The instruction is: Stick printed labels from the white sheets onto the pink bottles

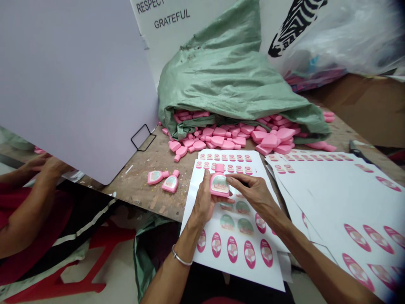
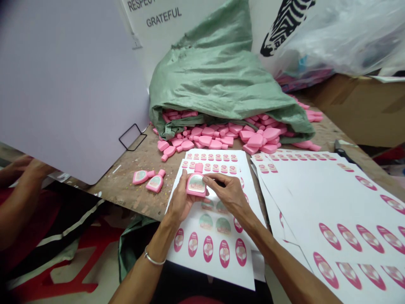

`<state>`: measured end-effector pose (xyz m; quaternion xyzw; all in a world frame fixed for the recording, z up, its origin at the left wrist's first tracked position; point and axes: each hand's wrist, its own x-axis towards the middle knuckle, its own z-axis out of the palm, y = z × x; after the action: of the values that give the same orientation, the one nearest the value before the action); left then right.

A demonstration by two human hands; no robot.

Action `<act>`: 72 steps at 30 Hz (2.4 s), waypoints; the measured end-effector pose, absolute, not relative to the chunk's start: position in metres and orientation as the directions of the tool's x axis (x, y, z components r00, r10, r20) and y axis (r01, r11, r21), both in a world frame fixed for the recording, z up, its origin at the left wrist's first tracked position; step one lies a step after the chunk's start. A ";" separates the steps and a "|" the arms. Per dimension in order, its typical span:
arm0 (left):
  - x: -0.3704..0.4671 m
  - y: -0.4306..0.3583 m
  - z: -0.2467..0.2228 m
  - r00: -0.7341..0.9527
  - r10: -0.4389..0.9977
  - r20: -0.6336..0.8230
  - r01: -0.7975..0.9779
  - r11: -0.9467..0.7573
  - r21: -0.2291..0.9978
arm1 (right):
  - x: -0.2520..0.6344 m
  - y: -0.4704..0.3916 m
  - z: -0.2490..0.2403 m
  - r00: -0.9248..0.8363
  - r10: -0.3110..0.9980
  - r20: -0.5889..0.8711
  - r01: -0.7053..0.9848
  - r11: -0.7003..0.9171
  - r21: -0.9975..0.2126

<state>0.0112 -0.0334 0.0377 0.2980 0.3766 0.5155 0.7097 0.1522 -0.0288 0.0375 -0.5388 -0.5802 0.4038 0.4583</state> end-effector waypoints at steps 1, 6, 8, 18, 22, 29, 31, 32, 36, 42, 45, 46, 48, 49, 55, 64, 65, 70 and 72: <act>0.010 -0.034 0.038 0.202 0.957 -0.207 -0.510 0.284 0.812 | 0.151 -0.029 0.038 -0.001 0.995 0.100 0.259 0.097 -0.961; 0.005 -0.037 0.039 0.275 0.956 -0.106 -0.467 0.229 0.854 | 0.152 -0.029 0.039 -0.003 0.987 0.160 0.314 0.153 -0.937; 0.002 -0.039 0.041 0.298 0.950 -0.096 -0.460 0.231 0.857 | 0.158 -0.028 0.040 0.007 0.973 0.230 0.439 0.203 -0.875; -0.001 -0.054 0.050 0.452 0.880 -0.143 -0.405 0.346 0.846 | 0.151 -0.024 0.043 -0.077 0.977 0.197 0.507 0.208 -0.836; -0.026 -0.055 0.040 0.366 0.908 -0.204 -0.275 0.315 0.908 | 0.175 0.013 0.025 -0.006 0.985 0.173 0.625 0.139 -0.768; -0.085 -0.020 0.015 -0.254 0.962 0.099 0.615 0.082 0.784 | 0.226 0.119 -0.002 0.076 0.975 0.208 0.886 0.030 -0.462; -0.093 -0.013 0.011 -0.260 0.960 0.102 0.747 0.133 0.651 | 0.226 0.138 -0.007 0.055 0.977 0.205 0.900 0.041 -0.435; -0.096 -0.010 0.009 -0.243 0.965 0.103 0.798 0.138 0.587 | 0.225 0.145 -0.009 0.038 0.979 0.201 0.905 0.051 -0.422; -0.097 -0.007 0.010 -0.158 0.950 0.268 0.931 0.053 0.360 | 0.225 0.157 -0.007 -0.021 0.981 0.193 0.923 0.093 -0.373; -0.064 -0.002 0.043 -0.100 0.896 0.433 0.792 -0.192 0.580 | 0.241 0.106 0.052 -0.157 0.970 0.187 0.913 0.214 -0.346; -0.036 -0.001 0.060 0.134 0.986 0.104 0.436 -0.153 0.887 | 0.240 0.050 0.096 -0.549 0.836 -0.020 0.677 0.430 -0.598; -0.027 -0.003 0.062 0.300 0.952 -0.051 0.302 -0.044 0.952 | 0.237 0.032 0.106 -0.633 0.771 -0.070 0.602 0.433 -0.672; -0.012 -0.010 0.061 0.644 0.721 -0.257 0.109 0.246 0.963 | 0.231 0.004 0.115 -0.711 0.693 -0.115 0.508 0.394 -0.766; -0.006 -0.016 0.058 0.754 0.593 -0.283 0.054 0.374 0.926 | 0.229 -0.004 0.113 -0.720 0.683 -0.121 0.482 0.368 -0.795; 0.009 -0.033 0.032 0.554 0.764 -0.331 -0.234 0.525 0.819 | 0.235 0.005 0.035 -0.356 0.934 0.032 0.569 0.244 -0.785; 0.051 0.001 0.011 0.212 0.952 -0.222 -0.155 0.257 0.954 | 0.227 0.010 -0.015 -0.051 0.965 0.258 0.881 0.165 -0.444; 0.054 0.002 0.006 0.213 0.952 -0.219 -0.150 0.253 0.956 | 0.226 0.009 -0.015 -0.058 0.962 0.267 0.889 0.171 -0.424; 0.055 0.003 -0.006 0.232 0.950 -0.208 -0.147 0.245 0.958 | 0.228 0.009 -0.017 -0.123 0.950 0.288 0.920 0.218 -0.325; 0.053 0.003 -0.008 0.233 0.951 -0.205 -0.141 0.242 0.960 | 0.230 0.011 -0.018 -0.139 0.948 0.287 0.921 0.230 -0.315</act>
<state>0.0533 0.0027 -0.0076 0.4473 0.4521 0.4230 0.6454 0.2298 0.0107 -0.0178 -0.6196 -0.7540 0.0313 0.2162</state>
